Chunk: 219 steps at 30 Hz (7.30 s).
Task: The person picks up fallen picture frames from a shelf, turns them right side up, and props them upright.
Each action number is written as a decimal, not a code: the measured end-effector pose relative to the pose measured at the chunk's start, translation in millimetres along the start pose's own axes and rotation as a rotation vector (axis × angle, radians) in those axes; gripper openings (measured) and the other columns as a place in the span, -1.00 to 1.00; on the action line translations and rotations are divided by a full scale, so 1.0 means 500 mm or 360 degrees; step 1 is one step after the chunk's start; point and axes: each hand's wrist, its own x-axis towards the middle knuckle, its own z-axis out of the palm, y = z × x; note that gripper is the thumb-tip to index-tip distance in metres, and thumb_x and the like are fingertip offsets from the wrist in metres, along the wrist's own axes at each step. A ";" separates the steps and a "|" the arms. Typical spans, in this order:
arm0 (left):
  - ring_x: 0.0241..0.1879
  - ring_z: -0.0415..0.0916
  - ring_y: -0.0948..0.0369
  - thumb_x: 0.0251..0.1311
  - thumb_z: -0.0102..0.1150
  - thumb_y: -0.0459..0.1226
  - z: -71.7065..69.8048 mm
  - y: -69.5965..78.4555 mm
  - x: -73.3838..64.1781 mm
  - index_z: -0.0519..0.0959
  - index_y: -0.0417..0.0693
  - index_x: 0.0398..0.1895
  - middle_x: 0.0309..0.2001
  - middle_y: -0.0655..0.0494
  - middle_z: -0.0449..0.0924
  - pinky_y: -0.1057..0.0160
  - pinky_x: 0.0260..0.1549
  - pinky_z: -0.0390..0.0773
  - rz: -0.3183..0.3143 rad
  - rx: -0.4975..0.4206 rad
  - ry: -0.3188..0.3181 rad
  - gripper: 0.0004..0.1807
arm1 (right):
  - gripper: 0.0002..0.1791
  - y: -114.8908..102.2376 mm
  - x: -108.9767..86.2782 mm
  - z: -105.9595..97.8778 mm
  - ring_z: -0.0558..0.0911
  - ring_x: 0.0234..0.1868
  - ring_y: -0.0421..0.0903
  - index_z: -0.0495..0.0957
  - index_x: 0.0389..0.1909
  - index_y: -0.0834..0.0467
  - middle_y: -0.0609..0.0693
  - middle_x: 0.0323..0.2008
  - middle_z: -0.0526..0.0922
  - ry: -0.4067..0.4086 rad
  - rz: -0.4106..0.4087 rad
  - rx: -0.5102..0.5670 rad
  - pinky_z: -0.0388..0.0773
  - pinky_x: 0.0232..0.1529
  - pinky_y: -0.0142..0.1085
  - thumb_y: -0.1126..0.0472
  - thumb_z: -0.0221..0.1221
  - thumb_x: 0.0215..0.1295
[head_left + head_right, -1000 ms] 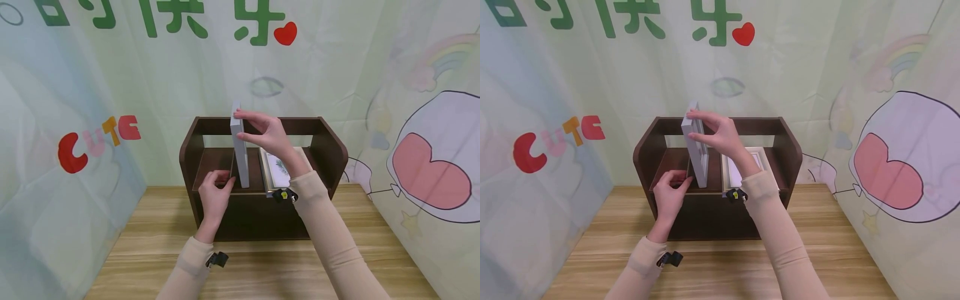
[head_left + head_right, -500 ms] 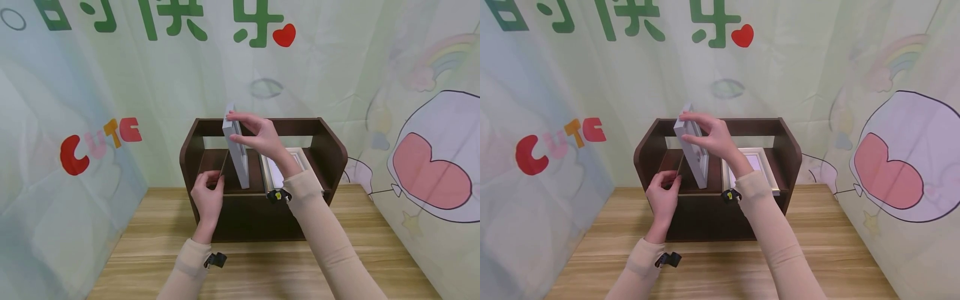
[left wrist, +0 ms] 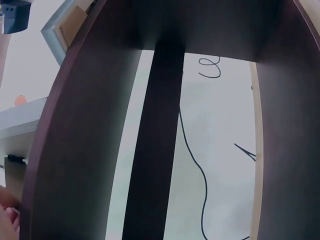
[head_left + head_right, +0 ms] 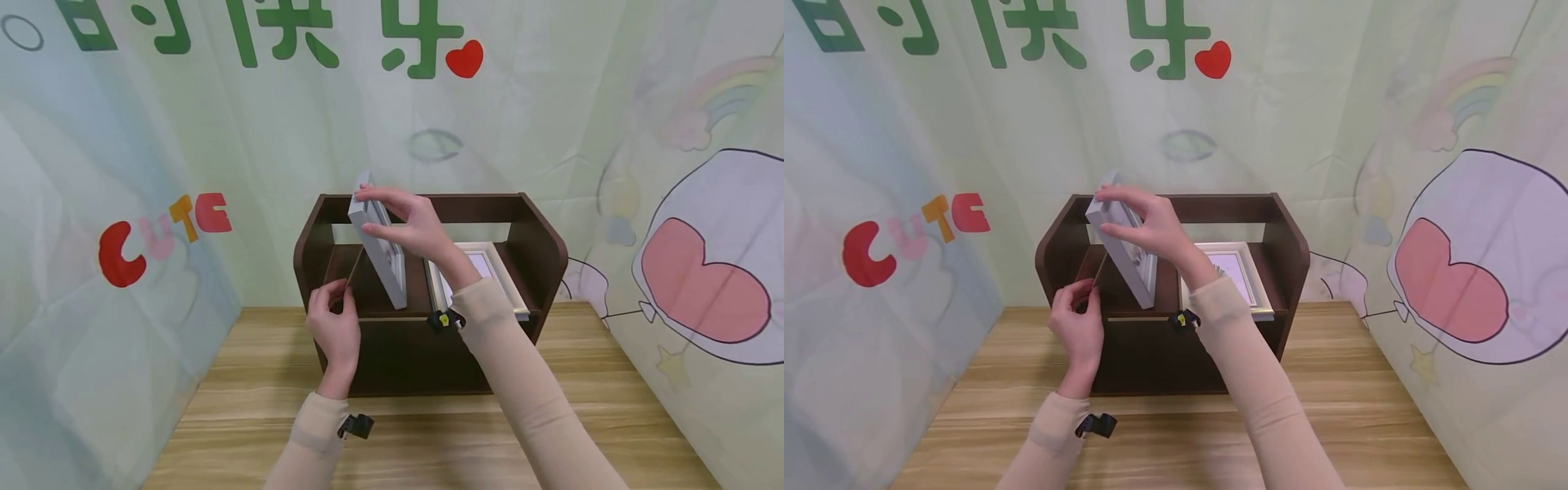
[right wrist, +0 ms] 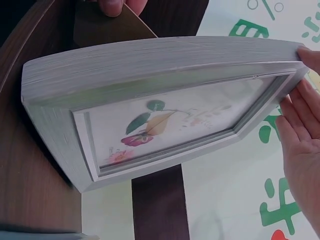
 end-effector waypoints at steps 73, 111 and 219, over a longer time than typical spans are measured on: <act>-0.18 0.47 0.11 -0.08 0.46 -0.28 0.032 0.119 0.009 0.55 -0.18 -0.09 -0.20 -0.07 0.51 0.17 -0.22 0.57 -0.0106 -0.0153 -0.0306 -0.56 | -0.40 0.145 0.027 -0.043 0.53 0.17 0.01 0.39 0.24 0.24 0.16 0.17 0.53 -0.0166 0.1048 -0.0409 0.49 0.16 -0.19 0.26 0.29 0.16; -0.20 0.63 0.10 0.03 0.36 -0.37 -0.004 0.062 0.078 0.57 -0.21 -0.04 -0.16 -0.11 0.66 0.18 -0.15 0.64 -0.0142 -0.0157 -0.0455 -0.62 | -0.36 0.133 0.004 -0.074 0.50 0.19 0.06 0.28 0.25 0.30 0.22 0.19 0.47 -0.0129 0.1234 -0.0446 0.48 0.17 -0.18 0.31 0.28 0.15; -0.24 0.61 0.04 0.00 0.40 -0.25 0.095 0.171 -0.013 0.60 -0.33 -0.09 -0.22 -0.15 0.64 0.13 -0.21 0.64 -0.0049 0.0249 -0.1235 -0.57 | -0.37 0.020 -0.277 -0.171 0.50 0.10 0.17 0.40 0.19 0.38 0.31 0.13 0.51 0.0362 0.1622 -0.1191 0.43 0.16 0.04 0.04 0.22 0.22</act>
